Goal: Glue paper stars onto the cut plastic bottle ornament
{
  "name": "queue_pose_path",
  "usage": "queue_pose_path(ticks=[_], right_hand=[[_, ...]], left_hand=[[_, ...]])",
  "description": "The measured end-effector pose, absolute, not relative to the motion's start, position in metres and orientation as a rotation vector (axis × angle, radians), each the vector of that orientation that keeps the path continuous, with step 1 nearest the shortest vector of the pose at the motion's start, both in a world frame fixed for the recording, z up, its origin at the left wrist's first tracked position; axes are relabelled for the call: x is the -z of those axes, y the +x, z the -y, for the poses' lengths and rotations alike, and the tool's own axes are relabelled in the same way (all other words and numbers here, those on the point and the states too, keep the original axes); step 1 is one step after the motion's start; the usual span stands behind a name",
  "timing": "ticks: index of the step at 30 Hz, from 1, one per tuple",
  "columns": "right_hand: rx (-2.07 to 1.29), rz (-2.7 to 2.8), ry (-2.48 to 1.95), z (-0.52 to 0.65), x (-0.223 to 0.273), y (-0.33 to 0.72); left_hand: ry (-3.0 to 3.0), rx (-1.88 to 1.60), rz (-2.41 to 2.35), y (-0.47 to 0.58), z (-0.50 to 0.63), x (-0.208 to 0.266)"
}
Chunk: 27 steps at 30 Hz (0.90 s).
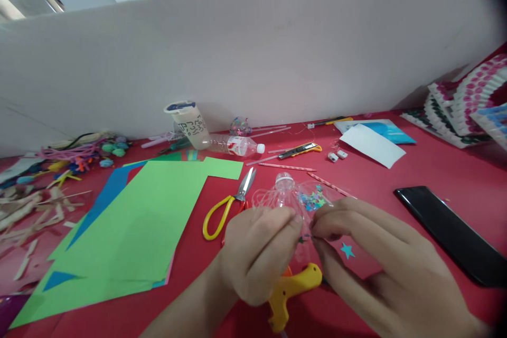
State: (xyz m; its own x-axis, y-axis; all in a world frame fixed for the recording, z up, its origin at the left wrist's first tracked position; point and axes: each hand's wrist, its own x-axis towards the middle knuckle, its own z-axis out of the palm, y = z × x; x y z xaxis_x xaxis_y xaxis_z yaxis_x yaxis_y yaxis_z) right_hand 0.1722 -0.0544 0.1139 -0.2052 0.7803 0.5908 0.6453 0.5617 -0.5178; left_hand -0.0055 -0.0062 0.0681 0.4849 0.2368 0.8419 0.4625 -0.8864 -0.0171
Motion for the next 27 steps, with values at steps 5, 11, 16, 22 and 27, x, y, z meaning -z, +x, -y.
queue_pose_path(ticks=[5, 11, 16, 22, 27], right_hand=[[-0.249, 1.913, -1.240, 0.055, -0.110, 0.173], [-0.242, 1.943, -1.247, 0.054, -0.111, 0.174], [-0.230, 1.951, -1.292, 0.054, -0.110, 0.175], [-0.293, 1.917, -1.354, 0.053, -0.107, 0.175], [-0.425, 1.864, -1.387, 0.047, -0.104, 0.176]], left_hand=[[-2.501, 1.397, 0.600, -0.003, 0.004, -0.066], [-2.548, 1.383, 0.581, -0.002, 0.003, -0.066], [-2.561, 1.393, 0.576, 0.000, 0.001, -0.065], [-2.578, 1.378, 0.609, 0.004, -0.003, -0.064], [-2.568, 1.336, 0.626, 0.006, -0.003, -0.067]])
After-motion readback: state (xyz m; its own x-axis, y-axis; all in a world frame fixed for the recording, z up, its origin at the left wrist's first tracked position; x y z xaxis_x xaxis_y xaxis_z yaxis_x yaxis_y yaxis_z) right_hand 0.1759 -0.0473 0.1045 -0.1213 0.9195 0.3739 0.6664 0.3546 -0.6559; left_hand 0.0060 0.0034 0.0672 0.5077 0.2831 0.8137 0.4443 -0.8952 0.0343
